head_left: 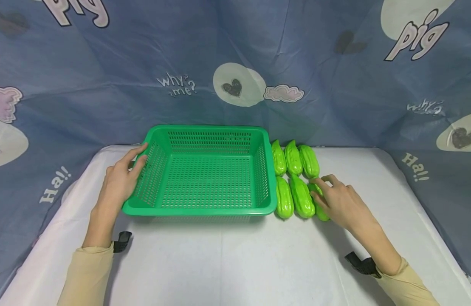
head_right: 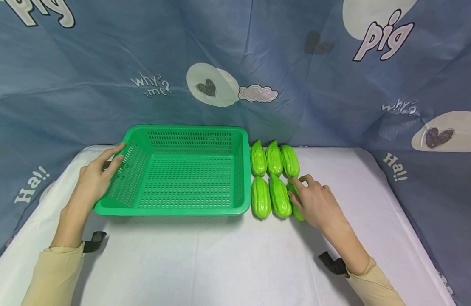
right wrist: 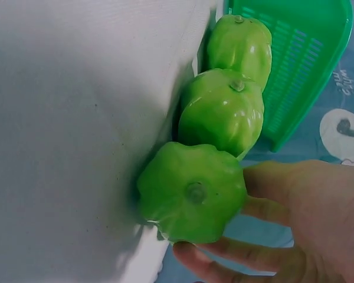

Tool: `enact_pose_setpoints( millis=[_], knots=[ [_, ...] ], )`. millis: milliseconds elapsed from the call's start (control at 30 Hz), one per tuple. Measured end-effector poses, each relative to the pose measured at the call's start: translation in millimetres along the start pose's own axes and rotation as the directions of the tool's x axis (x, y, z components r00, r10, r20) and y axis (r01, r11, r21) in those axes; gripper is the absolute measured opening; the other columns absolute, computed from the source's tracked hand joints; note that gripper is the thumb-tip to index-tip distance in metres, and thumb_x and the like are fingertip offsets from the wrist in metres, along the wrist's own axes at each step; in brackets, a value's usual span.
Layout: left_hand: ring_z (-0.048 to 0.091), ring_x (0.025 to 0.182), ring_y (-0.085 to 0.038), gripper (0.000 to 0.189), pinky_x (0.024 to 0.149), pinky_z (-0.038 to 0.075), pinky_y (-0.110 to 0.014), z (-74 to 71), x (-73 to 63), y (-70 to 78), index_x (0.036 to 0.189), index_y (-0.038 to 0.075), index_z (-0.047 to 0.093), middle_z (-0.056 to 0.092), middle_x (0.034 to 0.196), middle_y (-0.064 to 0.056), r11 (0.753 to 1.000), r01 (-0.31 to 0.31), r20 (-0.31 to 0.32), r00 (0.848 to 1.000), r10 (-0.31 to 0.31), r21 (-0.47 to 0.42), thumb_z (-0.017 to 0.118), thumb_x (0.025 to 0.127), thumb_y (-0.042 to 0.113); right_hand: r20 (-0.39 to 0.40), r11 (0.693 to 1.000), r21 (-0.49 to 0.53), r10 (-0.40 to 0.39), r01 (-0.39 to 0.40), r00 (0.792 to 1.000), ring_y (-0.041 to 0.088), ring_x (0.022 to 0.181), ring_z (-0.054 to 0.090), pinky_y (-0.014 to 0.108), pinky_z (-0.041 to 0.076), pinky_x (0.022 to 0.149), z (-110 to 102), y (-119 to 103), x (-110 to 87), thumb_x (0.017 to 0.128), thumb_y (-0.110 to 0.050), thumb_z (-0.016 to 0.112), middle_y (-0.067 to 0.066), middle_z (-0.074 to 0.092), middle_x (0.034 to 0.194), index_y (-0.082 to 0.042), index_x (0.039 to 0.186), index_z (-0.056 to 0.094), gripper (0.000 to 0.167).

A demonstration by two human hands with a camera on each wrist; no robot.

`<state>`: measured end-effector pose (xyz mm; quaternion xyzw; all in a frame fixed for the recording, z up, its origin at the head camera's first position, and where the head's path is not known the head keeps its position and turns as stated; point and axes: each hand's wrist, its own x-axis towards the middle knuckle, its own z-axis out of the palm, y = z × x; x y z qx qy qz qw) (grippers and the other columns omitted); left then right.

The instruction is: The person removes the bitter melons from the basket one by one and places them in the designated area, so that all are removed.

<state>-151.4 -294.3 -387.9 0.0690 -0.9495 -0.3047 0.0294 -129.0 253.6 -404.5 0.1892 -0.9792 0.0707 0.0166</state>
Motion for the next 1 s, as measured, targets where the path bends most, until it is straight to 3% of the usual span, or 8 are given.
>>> enact_pose_setpoints(
  millis=[300, 533, 767, 933, 1000],
  knots=[
    [0.047, 0.146, -0.061, 0.061, 0.105, 0.043, -0.081, -0.5, 1.1, 0.6, 0.171, 0.039, 0.029, 0.044, 0.164, -0.034, 1.000, 0.010, 0.011, 1.000, -0.010, 0.007, 0.031, 0.115, 0.061, 0.006, 1.000, 0.005, 0.006, -0.006, 1.000, 0.038, 0.086, 0.075, 0.061, 0.059, 0.077, -2, -2, 0.4, 0.110, -0.025, 0.064, 0.031, 0.064, 0.138, -0.008, 0.146, 0.063, 0.040],
    [0.047, 0.145, -0.062, 0.061, 0.103, 0.045, -0.080, 0.7, 3.3, 1.5, 0.171, 0.039, 0.029, 0.044, 0.164, -0.034, 1.000, 0.002, 0.015, 1.000, -0.002, 0.007, 0.031, 0.115, 0.061, -0.009, 1.000, 0.011, 0.000, 0.000, 1.000, 0.036, 0.079, 0.073, 0.051, 0.059, 0.066, -1, -1, 0.5, 0.108, -0.021, 0.066, 0.034, 0.063, 0.136, -0.006, 0.145, 0.062, 0.041],
    [0.046, 0.146, -0.062, 0.061, 0.105, 0.043, -0.081, 0.7, 2.8, 0.7, 0.171, 0.040, 0.028, 0.043, 0.166, -0.033, 1.000, 0.013, 0.016, 1.000, -0.013, 0.011, 0.031, 0.115, 0.062, -0.018, 1.000, -0.019, 0.021, -0.022, 1.000, 0.048, 0.101, 0.073, 0.065, 0.057, 0.081, -9, 4, 0.5, 0.111, -0.032, 0.061, 0.032, 0.062, 0.140, -0.010, 0.149, 0.061, 0.043],
    [0.054, 0.139, -0.059, 0.061, 0.096, 0.051, -0.075, 0.9, 0.5, -1.3, 0.170, 0.037, 0.033, 0.047, 0.165, -0.030, 1.000, 0.008, -0.024, 1.000, -0.007, 0.025, 0.033, 0.114, 0.061, -0.046, 0.998, -0.004, 0.064, -0.065, 0.997, 0.051, 0.118, 0.064, 0.067, 0.050, 0.089, -15, 15, 1.1, 0.113, -0.040, 0.057, 0.028, 0.056, 0.149, -0.014, 0.153, 0.058, 0.047],
    [0.059, 0.133, -0.060, 0.064, 0.092, 0.053, -0.072, 0.5, -1.6, -3.3, 0.173, 0.033, 0.028, 0.050, 0.162, -0.032, 1.000, 0.003, -0.058, 0.998, -0.003, 0.007, 0.033, 0.115, 0.060, -0.073, 0.998, 0.014, 0.070, -0.069, 0.995, 0.051, 0.125, 0.060, 0.068, 0.047, 0.092, -16, 20, 2.8, 0.114, -0.043, 0.055, 0.025, 0.053, 0.153, -0.017, 0.155, 0.056, 0.049]
  ],
)
